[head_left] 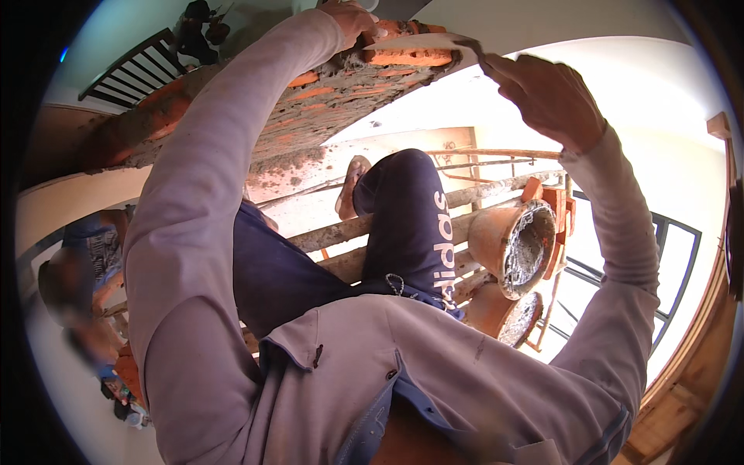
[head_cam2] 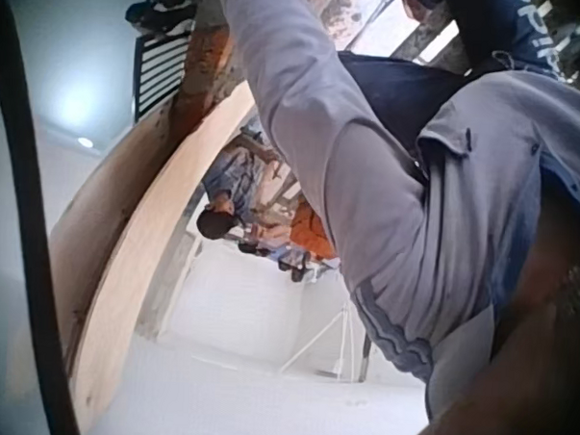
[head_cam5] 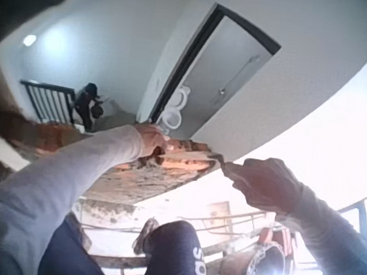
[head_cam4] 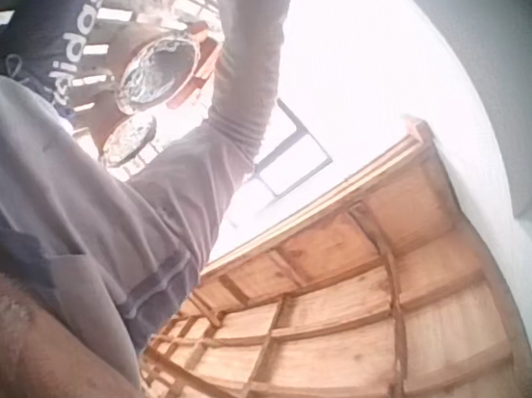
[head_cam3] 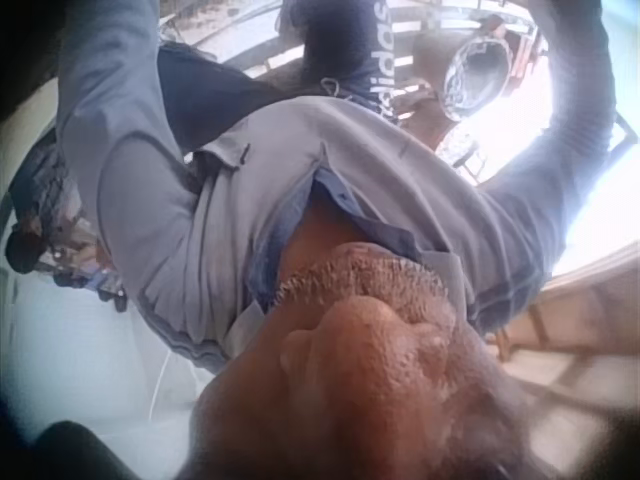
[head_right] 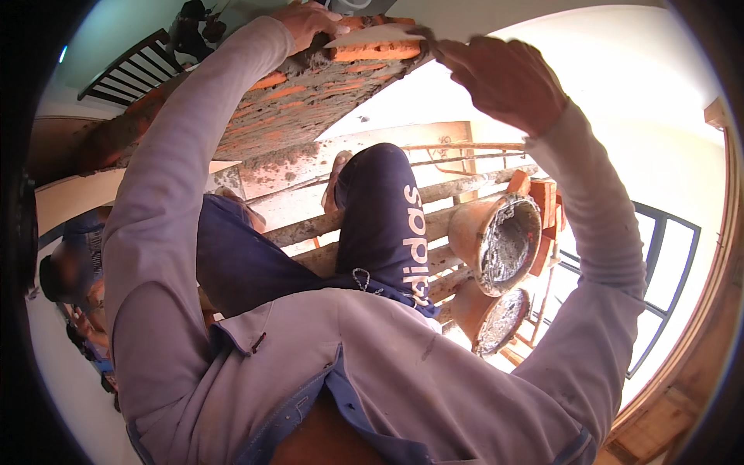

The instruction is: The person spreads mortar on a brick wall with a trowel and places bricks on top, tapping them into place. The person works while sitting on scaffolding, picking up bricks from a pile and scoops of mortar from a bucket.

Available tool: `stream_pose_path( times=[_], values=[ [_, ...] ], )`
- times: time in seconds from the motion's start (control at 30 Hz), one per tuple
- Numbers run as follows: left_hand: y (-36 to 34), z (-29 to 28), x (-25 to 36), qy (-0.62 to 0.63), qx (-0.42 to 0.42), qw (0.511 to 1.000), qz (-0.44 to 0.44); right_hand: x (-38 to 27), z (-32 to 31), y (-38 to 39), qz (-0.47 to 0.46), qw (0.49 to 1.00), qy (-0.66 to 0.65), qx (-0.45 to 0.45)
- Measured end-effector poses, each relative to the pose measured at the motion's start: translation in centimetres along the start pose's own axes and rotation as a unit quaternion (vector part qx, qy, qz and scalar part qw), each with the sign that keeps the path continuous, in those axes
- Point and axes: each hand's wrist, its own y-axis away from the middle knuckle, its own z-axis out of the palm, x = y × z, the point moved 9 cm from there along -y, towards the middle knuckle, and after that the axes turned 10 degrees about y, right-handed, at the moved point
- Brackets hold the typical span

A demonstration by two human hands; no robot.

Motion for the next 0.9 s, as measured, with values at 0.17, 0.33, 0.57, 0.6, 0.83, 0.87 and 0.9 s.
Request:
stream_pose_path(
  times=[0.17,0.33,0.57,0.6,0.83,0.87,0.9],
  values=[
    [-0.9,1.2,5.3,-0.085,0.024,0.987,0.134,-1.9,4.4,5.4,0.057,0.987,-0.111,-0.099],
    [1.0,1.8,5.0,-0.137,0.004,0.989,-0.046,-1.7,3.6,7.1,0.104,0.98,-0.074,-0.153],
    [0.6,0.9,7.0,-0.117,-0.008,0.992,-0.05,1.2,12.0,12.2,0.217,0.962,-0.051,-0.161],
    [0.8,1.4,6.8,-0.12,-0.01,0.992,-0.048,1.0,12.7,11.7,0.226,0.949,-0.066,-0.208],
    [2.6,2.8,8.6,-0.233,0.045,0.971,-0.013,-0.6,5.6,14.9,0.279,0.942,-0.084,-0.169],
    [2.9,3.4,9.0,-0.228,0.069,0.971,-0.028,-0.7,3.9,14.5,0.27,0.948,-0.066,-0.153],
    [3.3,3.8,9.6,-0.228,0.094,0.968,-0.043,-0.7,2.1,13.7,0.263,0.955,-0.051,-0.131]
  ],
)
